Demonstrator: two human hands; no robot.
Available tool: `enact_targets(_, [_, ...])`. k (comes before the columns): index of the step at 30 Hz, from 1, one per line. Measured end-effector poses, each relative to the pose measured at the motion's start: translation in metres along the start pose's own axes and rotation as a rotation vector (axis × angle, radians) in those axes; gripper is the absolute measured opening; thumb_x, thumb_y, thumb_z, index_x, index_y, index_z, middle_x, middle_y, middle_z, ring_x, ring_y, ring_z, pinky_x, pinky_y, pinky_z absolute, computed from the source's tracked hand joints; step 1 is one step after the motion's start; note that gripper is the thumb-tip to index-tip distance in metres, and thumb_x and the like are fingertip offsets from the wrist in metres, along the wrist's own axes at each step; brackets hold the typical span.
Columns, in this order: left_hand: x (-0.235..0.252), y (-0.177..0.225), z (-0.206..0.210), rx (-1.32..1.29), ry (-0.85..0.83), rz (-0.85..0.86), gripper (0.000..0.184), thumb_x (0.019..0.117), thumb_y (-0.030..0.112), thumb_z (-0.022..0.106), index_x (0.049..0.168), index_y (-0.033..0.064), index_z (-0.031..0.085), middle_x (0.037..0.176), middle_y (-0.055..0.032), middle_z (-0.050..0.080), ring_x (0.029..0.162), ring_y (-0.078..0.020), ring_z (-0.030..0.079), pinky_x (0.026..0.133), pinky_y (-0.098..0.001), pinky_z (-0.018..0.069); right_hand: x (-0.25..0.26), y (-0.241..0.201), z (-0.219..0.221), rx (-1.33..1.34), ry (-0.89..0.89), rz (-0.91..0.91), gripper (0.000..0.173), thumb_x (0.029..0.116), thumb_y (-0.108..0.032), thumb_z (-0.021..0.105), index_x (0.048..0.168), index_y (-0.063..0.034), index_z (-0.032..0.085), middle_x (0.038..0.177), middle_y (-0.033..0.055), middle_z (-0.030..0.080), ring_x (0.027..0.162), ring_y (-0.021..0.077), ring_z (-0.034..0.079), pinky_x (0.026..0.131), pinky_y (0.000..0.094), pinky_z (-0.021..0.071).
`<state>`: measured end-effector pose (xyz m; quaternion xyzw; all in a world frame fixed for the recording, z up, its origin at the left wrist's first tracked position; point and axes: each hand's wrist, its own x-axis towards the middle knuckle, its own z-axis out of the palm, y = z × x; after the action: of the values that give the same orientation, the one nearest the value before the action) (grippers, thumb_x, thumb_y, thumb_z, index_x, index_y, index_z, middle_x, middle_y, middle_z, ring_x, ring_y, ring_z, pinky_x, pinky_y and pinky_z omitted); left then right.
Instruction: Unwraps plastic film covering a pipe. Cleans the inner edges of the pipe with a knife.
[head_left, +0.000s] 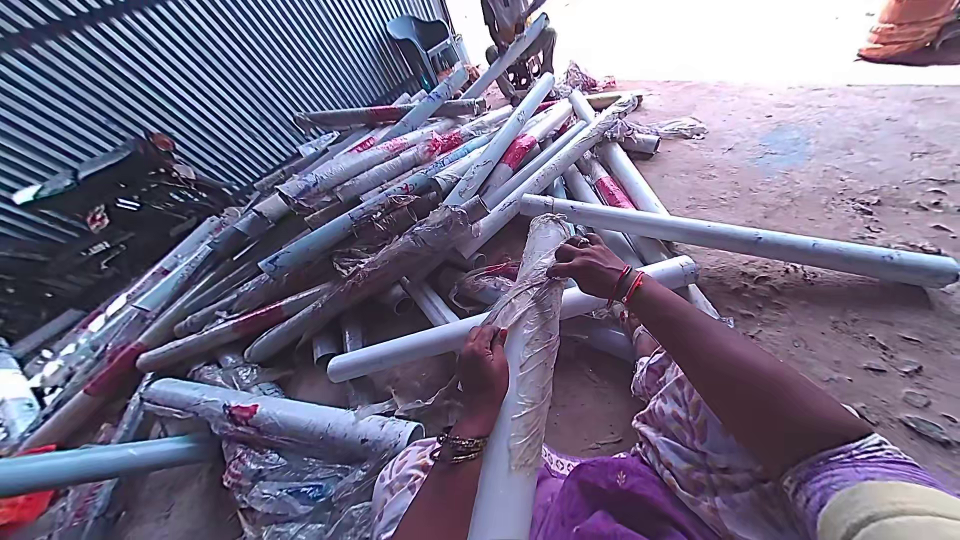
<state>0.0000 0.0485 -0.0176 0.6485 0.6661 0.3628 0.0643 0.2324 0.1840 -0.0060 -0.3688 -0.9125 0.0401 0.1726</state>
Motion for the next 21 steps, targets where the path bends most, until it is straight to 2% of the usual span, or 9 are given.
enact_targets(2, [-0.002, -0.002, 0.000, -0.008, 0.028, -0.004, 0.017, 0.0961, 0.004, 0.065, 0.089, -0.0082, 0.074, 0.081, -0.0203, 0.067, 0.077, -0.0327, 0.067, 0.073, -0.0485, 0.0537, -0.008, 0.012, -0.015, -0.046, -0.014, 0.131, 0.032, 0.0908, 0.004, 0.066, 0.109, -0.0183, 0.081, 0.106, 0.0208, 0.070, 0.110, 0.0465, 0.063, 0.094, 0.0704, 0.0415])
enact_targets(4, [-0.002, -0.005, 0.001, -0.009, 0.061, 0.012, 0.016, 0.0947, 0.003, 0.065, 0.087, -0.0078, 0.074, 0.078, -0.0196, 0.065, 0.074, -0.0313, 0.066, 0.071, -0.0464, 0.0531, -0.016, 0.011, -0.024, -0.038, 0.044, 0.147, 0.031, 0.0913, 0.002, 0.067, 0.109, -0.0189, 0.081, 0.107, 0.0198, 0.070, 0.110, 0.0463, 0.062, 0.091, 0.0702, 0.0424])
enact_targets(8, [-0.003, -0.004, 0.001, -0.005, 0.080, 0.021, 0.016, 0.0944, 0.002, 0.065, 0.088, -0.0084, 0.075, 0.080, -0.0203, 0.067, 0.075, -0.0319, 0.067, 0.073, -0.0465, 0.0542, -0.013, -0.032, -0.017, 0.062, -0.021, -0.094, 0.038, 0.0946, 0.003, 0.055, 0.116, -0.0193, 0.078, 0.109, 0.0200, 0.069, 0.113, 0.0418, 0.062, 0.099, 0.0661, 0.0395])
enact_targets(10, [-0.004, -0.004, 0.000, -0.001, 0.095, 0.047, 0.015, 0.0940, 0.002, 0.065, 0.088, -0.0083, 0.074, 0.079, -0.0196, 0.067, 0.075, -0.0311, 0.067, 0.073, -0.0450, 0.0545, -0.005, -0.029, -0.002, 0.052, -0.052, -0.160, 0.041, 0.0934, 0.006, 0.055, 0.118, -0.0187, 0.077, 0.109, 0.0221, 0.068, 0.113, 0.0440, 0.062, 0.097, 0.0668, 0.0405])
enact_targets(13, [-0.008, -0.005, -0.001, 0.002, 0.103, 0.067, 0.015, 0.0936, 0.001, 0.065, 0.088, -0.0083, 0.074, 0.081, -0.0197, 0.068, 0.076, -0.0304, 0.068, 0.074, -0.0434, 0.0553, 0.000, 0.013, -0.003, -0.034, -0.039, 0.046, 0.041, 0.0911, 0.007, 0.060, 0.116, -0.0197, 0.078, 0.107, 0.0219, 0.069, 0.111, 0.0452, 0.062, 0.092, 0.0665, 0.0417])
enact_targets(15, [-0.010, -0.006, -0.001, -0.008, 0.105, 0.049, 0.015, 0.0936, 0.001, 0.065, 0.088, -0.0085, 0.075, 0.080, -0.0196, 0.067, 0.075, -0.0296, 0.067, 0.074, -0.0427, 0.0548, -0.008, 0.042, -0.017, -0.080, -0.049, 0.255, 0.030, 0.0943, 0.000, 0.067, 0.115, -0.0177, 0.078, 0.110, 0.0242, 0.068, 0.113, 0.0484, 0.060, 0.095, 0.0704, 0.0376])
enact_targets(16, [-0.009, -0.008, -0.001, -0.015, 0.116, 0.044, 0.014, 0.0932, 0.002, 0.066, 0.087, -0.0081, 0.075, 0.078, -0.0186, 0.066, 0.074, -0.0278, 0.066, 0.073, -0.0408, 0.0543, -0.012, 0.048, -0.020, -0.076, -0.019, 0.275, 0.027, 0.0941, -0.003, 0.068, 0.114, -0.0179, 0.079, 0.109, 0.0233, 0.069, 0.111, 0.0479, 0.061, 0.094, 0.0703, 0.0383])
enact_targets(18, [-0.009, -0.010, -0.003, -0.052, 0.134, 0.029, 0.014, 0.0928, 0.002, 0.065, 0.086, -0.0074, 0.075, 0.076, -0.0166, 0.065, 0.072, -0.0238, 0.064, 0.071, -0.0360, 0.0528, -0.017, 0.031, -0.019, -0.024, 0.067, 0.140, 0.024, 0.0935, -0.003, 0.068, 0.108, -0.0178, 0.080, 0.103, 0.0193, 0.071, 0.107, 0.0444, 0.064, 0.090, 0.0674, 0.0417])
enact_targets(21, [-0.007, -0.008, -0.003, -0.083, 0.157, 0.038, 0.015, 0.0919, 0.002, 0.065, 0.085, -0.0071, 0.074, 0.074, -0.0149, 0.064, 0.071, -0.0206, 0.063, 0.070, -0.0324, 0.0517, -0.009, -0.014, -0.004, 0.070, 0.092, -0.189, 0.032, 0.0940, 0.001, 0.058, 0.110, -0.0174, 0.079, 0.099, 0.0182, 0.070, 0.103, 0.0417, 0.065, 0.090, 0.0667, 0.0429])
